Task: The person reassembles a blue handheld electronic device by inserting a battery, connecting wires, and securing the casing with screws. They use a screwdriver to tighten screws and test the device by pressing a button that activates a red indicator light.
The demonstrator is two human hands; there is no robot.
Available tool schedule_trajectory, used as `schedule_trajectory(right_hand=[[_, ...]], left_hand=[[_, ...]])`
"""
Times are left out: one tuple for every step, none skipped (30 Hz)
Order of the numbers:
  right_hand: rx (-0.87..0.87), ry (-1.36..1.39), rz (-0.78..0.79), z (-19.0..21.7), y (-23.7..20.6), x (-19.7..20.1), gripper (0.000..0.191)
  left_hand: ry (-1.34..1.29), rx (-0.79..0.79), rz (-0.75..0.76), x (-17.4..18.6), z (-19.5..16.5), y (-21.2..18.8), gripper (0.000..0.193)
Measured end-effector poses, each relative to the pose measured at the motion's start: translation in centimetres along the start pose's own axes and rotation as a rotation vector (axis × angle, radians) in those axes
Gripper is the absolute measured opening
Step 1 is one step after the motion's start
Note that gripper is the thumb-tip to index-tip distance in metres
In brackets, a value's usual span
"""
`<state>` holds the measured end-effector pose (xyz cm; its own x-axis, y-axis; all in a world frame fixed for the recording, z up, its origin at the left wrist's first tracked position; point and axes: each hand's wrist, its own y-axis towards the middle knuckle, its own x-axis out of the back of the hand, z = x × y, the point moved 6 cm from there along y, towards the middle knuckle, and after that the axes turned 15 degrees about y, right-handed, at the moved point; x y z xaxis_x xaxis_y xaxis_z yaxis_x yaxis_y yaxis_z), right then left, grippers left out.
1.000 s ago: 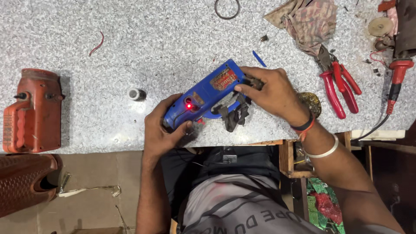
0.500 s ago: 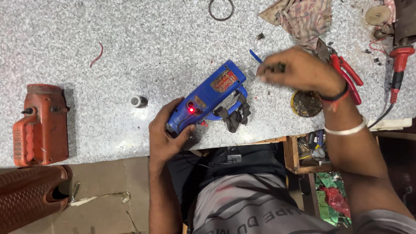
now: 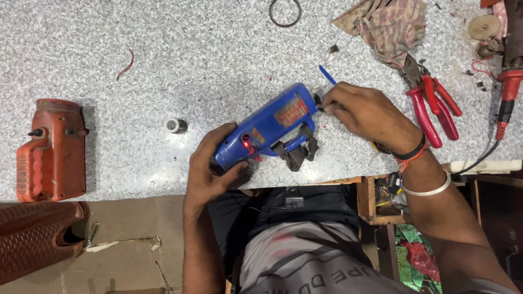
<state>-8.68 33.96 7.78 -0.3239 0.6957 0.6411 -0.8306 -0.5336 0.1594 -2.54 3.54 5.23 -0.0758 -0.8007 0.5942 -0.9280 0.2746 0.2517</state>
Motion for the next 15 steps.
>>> schedule_trajectory(right_hand=[[-0.037, 0.063, -0.047, -0.1, -0.1, 0.2, 0.015], [-0.076, 0.126, -0.094, -0.2, -0.2, 0.6, 0.016], [-0.116, 0.188, -0.141, -0.3, -0.4, 0.9, 0.017], [-0.122, 0.212, -0.125, -0.2, -0.6, 0.9, 0.015], [-0.128, 0.236, -0.111, -0.1, -0.8, 0.9, 0.013], [-0.13, 0.259, -0.098, 0.0, -0.9, 0.9, 0.011], [-0.068, 0.292, -0.09, 0.4, -0.9, 0.8, 0.013], [-0.007, 0.325, -0.079, 0.8, -1.0, 0.7, 0.015], [0.052, 0.361, -0.066, 1.2, -1.1, 0.4, 0.017], [0.093, 0.333, -0.084, 1.4, -1.1, 0.2, 0.018], [0.132, 0.304, -0.103, 1.6, -1.0, -0.1, 0.02], [0.173, 0.272, -0.123, 1.8, -1.1, -0.3, 0.021], [0.202, 0.206, -0.141, 1.9, -1.0, -0.6, 0.021], [0.232, 0.142, -0.157, 2.0, -1.0, -0.8, 0.022], [0.263, 0.077, -0.174, 2.2, -1.0, -0.9, 0.023]], left_hand=[[0.004, -0.035, 0.01, 0.0, -0.2, 0.0, 0.069], [-0.006, -0.037, 0.018, 0.0, -0.1, 0.0, 0.069], [-0.017, -0.039, 0.027, 0.1, -0.1, 0.1, 0.068], [-0.031, -0.041, 0.037, 0.0, -0.1, 0.1, 0.068], [-0.039, -0.041, 0.044, 0.0, -0.1, 0.1, 0.068], [-0.047, -0.044, 0.049, -0.1, -0.1, 0.2, 0.067], [-0.052, -0.049, 0.051, -0.1, 0.0, 0.3, 0.067], [-0.055, -0.049, 0.049, -0.2, 0.0, 0.3, 0.067], [-0.059, -0.045, 0.048, -0.3, 0.1, 0.4, 0.068], [-0.064, -0.04, 0.05, -0.3, 0.1, 0.4, 0.068], [-0.061, -0.035, 0.049, -0.4, 0.2, 0.4, 0.068], [-0.058, -0.034, 0.046, -0.5, 0.2, 0.4, 0.069], [-0.056, -0.031, 0.041, -0.5, 0.3, 0.4, 0.069], [-0.078, -0.005, 0.041, -0.6, 0.5, 0.3, 0.07], [-0.1, 0.02, 0.039, -0.7, 0.6, 0.2, 0.07]])
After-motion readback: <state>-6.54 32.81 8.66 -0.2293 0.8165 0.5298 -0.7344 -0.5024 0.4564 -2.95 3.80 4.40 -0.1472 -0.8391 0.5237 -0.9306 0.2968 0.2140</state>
